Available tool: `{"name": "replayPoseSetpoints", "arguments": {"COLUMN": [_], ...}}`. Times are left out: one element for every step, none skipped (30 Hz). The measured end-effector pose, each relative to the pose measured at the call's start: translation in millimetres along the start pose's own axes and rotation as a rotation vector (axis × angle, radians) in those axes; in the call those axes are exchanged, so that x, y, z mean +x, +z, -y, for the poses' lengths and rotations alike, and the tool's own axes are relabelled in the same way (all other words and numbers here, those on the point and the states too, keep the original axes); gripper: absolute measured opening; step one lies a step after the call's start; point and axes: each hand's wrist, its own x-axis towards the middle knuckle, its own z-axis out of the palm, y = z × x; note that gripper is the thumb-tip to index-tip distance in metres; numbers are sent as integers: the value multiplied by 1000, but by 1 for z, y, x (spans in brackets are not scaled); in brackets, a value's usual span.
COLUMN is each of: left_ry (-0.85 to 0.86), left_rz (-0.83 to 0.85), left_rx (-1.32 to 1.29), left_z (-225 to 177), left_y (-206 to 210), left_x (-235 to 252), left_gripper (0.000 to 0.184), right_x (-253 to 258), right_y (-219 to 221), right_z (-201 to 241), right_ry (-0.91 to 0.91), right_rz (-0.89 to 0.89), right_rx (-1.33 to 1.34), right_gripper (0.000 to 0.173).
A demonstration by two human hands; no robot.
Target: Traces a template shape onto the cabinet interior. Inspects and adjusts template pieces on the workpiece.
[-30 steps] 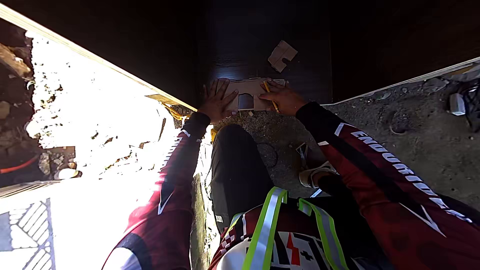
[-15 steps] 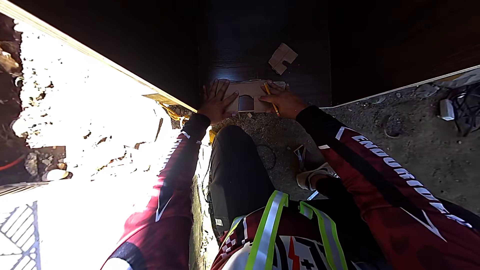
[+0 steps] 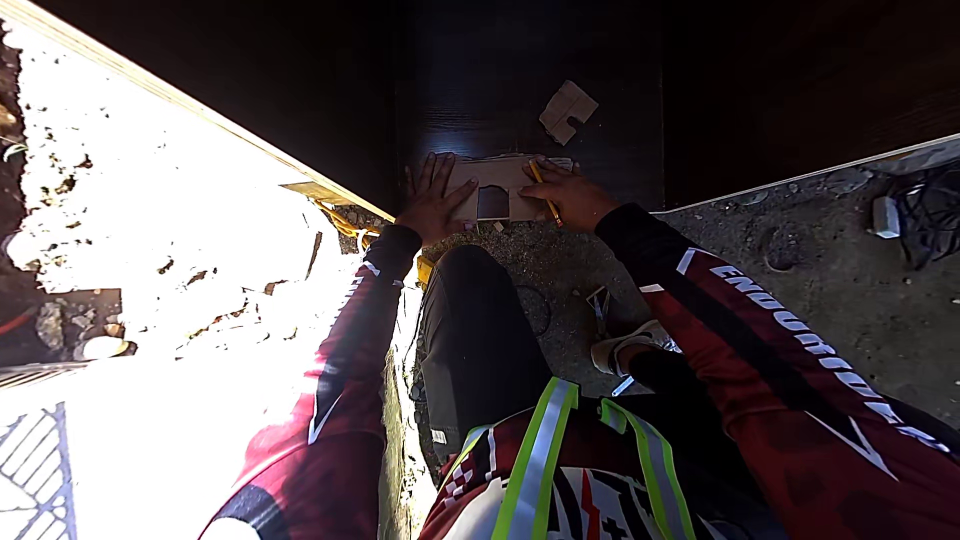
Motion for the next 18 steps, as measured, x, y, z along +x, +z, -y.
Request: {"name": "replayPoseSetpoints", "arguments": {"left_ry": [4, 6, 5, 0, -7, -12, -14, -14, -14, -15, -17, -18, -22, -24, -24, -27, -31, -33], "left_rz": [-4, -10, -11, -9, -6, -3, 2, 2, 3, 7, 8, 9, 8, 6, 3, 7, 15, 22], "left_rx": [0, -2, -2, -2, -3, -7, -9, -12, -14, -15, -19, -19, -11, -3, 2, 6, 7, 5], "left_z": [0, 0, 0, 0, -1, -2, -2, -2, -2, -2, -2, -3, -3, -3, -3, -3, -3, -4], "left_y": [1, 1, 2, 1, 0, 0, 0, 0, 0, 0, -1, -1, -1, 0, 0, -1, -2, -2], "left_x": [0, -1, -2, -2, -1, -1, -1, -1, -1, -1, -1, 0, 0, 0, 0, 1, 1, 2], "left_gripper": [80, 80, 80, 80, 80, 80, 80, 79, 79, 79, 79, 79, 79, 79, 79, 79, 79, 80], "right_x": [0, 0, 0, 0, 1, 1, 2, 1, 2, 1, 1, 1, 1, 1, 1, 1, 2, 3], "right_y": [0, -1, -1, -2, -3, -4, -5, -6, -6, -7, -7, -8, -8, -8, -8, -8, -8, -8], "right_z": [0, 0, 0, 0, -1, -2, -2, -2, -2, -2, -1, -1, -1, -2, -3, -5, -6, -8], "right_ry": [-2, -4, -9, -12, -14, -14, -13, -13, -11, -10, -7, -6, -7, -7, -12, -18, -18, -14], "right_rz": [4, 4, 2, 1, 1, 5, 11, 17, 20, 20, 21, 22, 20, 14, 12, 7, 5, 9], "right_rx": [2, 7, 13, 19, 28, 30, 29, 31, 31, 36, 39, 40, 43, 48, 54, 68, 81, 85], "right_gripper": [61, 61, 60, 59, 59, 59, 59, 58, 58, 58, 57, 57, 56, 56, 56, 57, 58, 58]}}
